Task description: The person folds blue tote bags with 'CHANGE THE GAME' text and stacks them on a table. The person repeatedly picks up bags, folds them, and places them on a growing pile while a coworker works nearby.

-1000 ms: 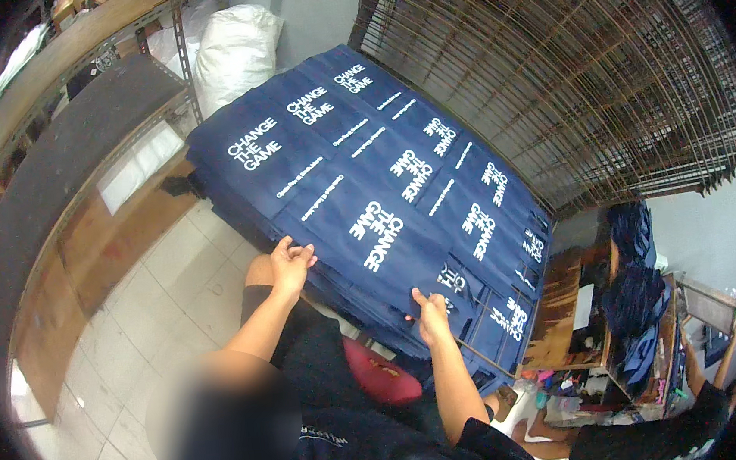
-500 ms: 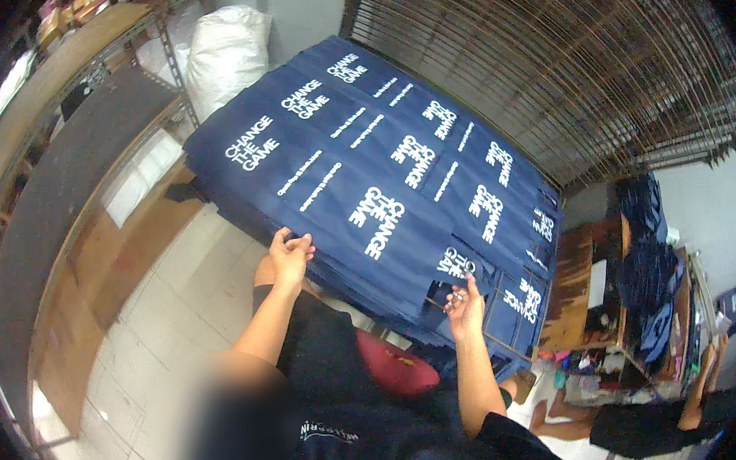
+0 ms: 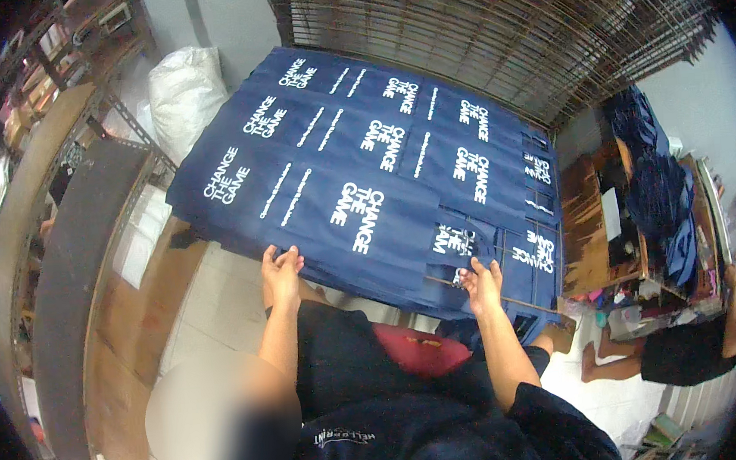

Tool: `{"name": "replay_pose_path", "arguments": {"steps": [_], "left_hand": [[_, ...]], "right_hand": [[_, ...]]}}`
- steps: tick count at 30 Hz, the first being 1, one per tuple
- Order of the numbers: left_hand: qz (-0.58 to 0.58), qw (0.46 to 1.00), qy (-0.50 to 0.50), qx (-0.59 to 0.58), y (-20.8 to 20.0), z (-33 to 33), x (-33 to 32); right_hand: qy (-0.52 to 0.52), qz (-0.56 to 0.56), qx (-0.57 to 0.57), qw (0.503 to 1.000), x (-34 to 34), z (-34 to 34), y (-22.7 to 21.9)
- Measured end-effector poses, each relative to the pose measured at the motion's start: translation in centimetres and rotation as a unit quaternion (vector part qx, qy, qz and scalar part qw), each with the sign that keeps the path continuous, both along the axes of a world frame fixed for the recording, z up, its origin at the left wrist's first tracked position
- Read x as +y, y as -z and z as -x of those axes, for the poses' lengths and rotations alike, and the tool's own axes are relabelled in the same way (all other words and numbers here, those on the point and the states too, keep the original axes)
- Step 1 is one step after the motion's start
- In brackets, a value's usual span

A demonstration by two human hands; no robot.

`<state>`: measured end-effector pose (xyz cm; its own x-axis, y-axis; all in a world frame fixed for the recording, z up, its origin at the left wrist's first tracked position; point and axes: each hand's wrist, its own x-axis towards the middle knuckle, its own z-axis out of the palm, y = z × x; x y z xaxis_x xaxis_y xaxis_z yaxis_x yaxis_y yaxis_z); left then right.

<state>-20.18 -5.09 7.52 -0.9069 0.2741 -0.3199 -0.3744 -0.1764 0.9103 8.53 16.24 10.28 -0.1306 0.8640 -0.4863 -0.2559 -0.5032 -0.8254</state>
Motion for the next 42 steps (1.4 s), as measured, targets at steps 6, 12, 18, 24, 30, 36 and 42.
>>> {"name": "replay_pose_path", "arguments": {"steps": [6, 12, 18, 24, 30, 36, 42], "left_hand": [[0.024, 1.000, 0.005, 0.005, -0.4, -0.1, 0.1], [0.010, 1.000, 0.004, 0.009, 0.1, -0.1, 0.0], [0.010, 0.998, -0.056, 0.012, -0.4, -1.4, 0.6], [0.098, 0.991, 0.001, 0.092, 1.6, -6.8, -0.4], [0.104, 0.976, -0.005, 0.193, 3.4, -6.1, -0.1], [0.141, 0.959, 0.034, 0.242, 2.8, -7.0, -0.1], [0.145, 0.953, 0.034, 0.265, 1.8, -7.6, 1.2]], "right_hand": [[-0.009, 0.001, -0.009, 1.000, 0.1, -0.2, -0.1], [-0.002, 0.006, -0.012, 1.000, 0.0, -0.2, 0.0], [0.013, 0.004, 0.023, 1.000, 0.0, -0.9, 0.9], [-0.002, -0.022, 0.021, 1.000, -0.2, -1.5, 1.9], [0.061, -0.077, -0.020, 0.995, -1.2, -1.5, 1.2], [0.047, -0.242, -0.108, 0.963, -4.2, -4.5, -0.5], [-0.073, -0.308, -0.168, 0.934, -7.7, -7.7, 3.0]]}}
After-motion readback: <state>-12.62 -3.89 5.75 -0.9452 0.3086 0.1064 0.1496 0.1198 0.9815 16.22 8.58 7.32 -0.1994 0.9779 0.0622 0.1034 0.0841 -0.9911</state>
